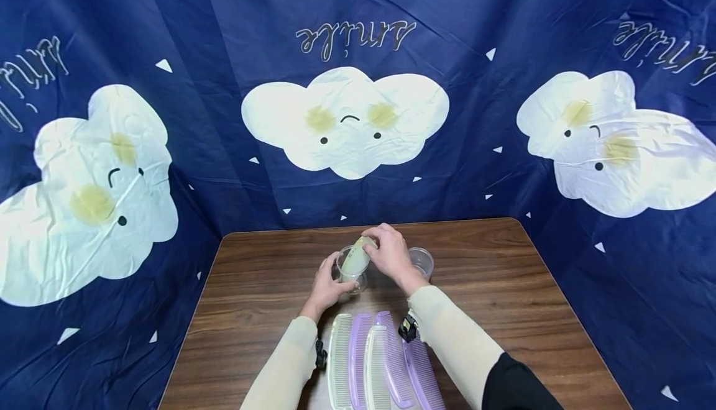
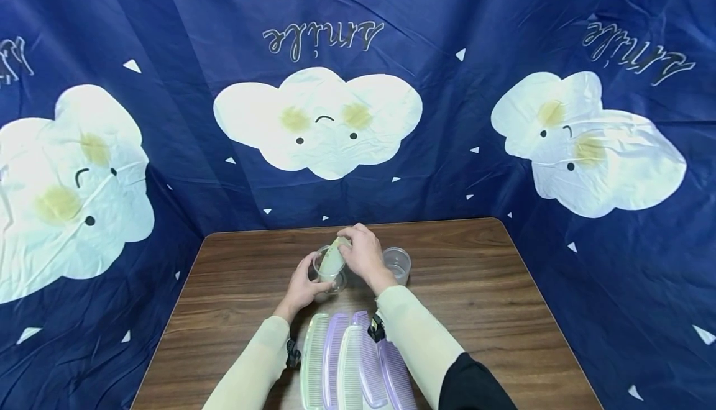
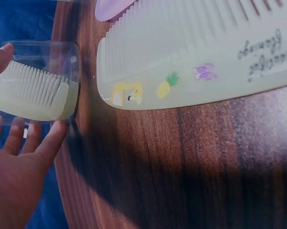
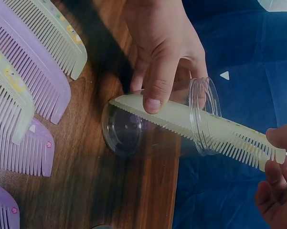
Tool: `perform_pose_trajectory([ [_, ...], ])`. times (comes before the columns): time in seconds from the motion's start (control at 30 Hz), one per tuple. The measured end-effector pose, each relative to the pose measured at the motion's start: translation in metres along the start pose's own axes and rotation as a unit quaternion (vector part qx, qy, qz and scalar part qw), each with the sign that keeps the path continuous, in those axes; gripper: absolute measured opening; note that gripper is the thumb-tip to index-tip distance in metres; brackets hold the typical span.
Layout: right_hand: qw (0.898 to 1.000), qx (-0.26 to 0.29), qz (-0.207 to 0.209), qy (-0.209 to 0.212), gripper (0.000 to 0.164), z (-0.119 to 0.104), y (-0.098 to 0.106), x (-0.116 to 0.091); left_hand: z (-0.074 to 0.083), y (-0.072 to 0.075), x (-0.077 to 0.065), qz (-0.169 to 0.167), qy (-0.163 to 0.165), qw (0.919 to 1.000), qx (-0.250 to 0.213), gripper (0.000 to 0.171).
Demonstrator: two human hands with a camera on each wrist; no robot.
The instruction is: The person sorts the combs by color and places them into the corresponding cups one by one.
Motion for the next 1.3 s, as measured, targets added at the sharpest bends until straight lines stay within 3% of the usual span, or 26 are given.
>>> perform_pose_trajectory([
  [0.27, 0.999, 0.008, 0.022, -0.023, 0.024, 0.010, 0.005, -0.004, 0.001, -0.002, -0.001, 0.001, 0.003, 1.0000, -0.001, 0.097],
  [0.9, 0.996, 0.070, 0.061, -0.007, 0.024, 0.011, 0.023, -0.006, -0.001, -0.003, 0.000, 0.001, 0.005, 1.0000, -0.004, 0.097],
  [1.3, 0.992, 0.111, 0.051, -0.003, 0.027, 0.014, 0.034, -0.014, 0.002, 0.000, -0.001, 0.001, 0.013, 0.9999, 0.001, 0.095],
])
Point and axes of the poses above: each hand's wrist, its own x-axis towards the middle knuckle, its own y-axis out of the back of the hand, z = x × y, the point moved 6 cm from there along x, towards the middle knuckle
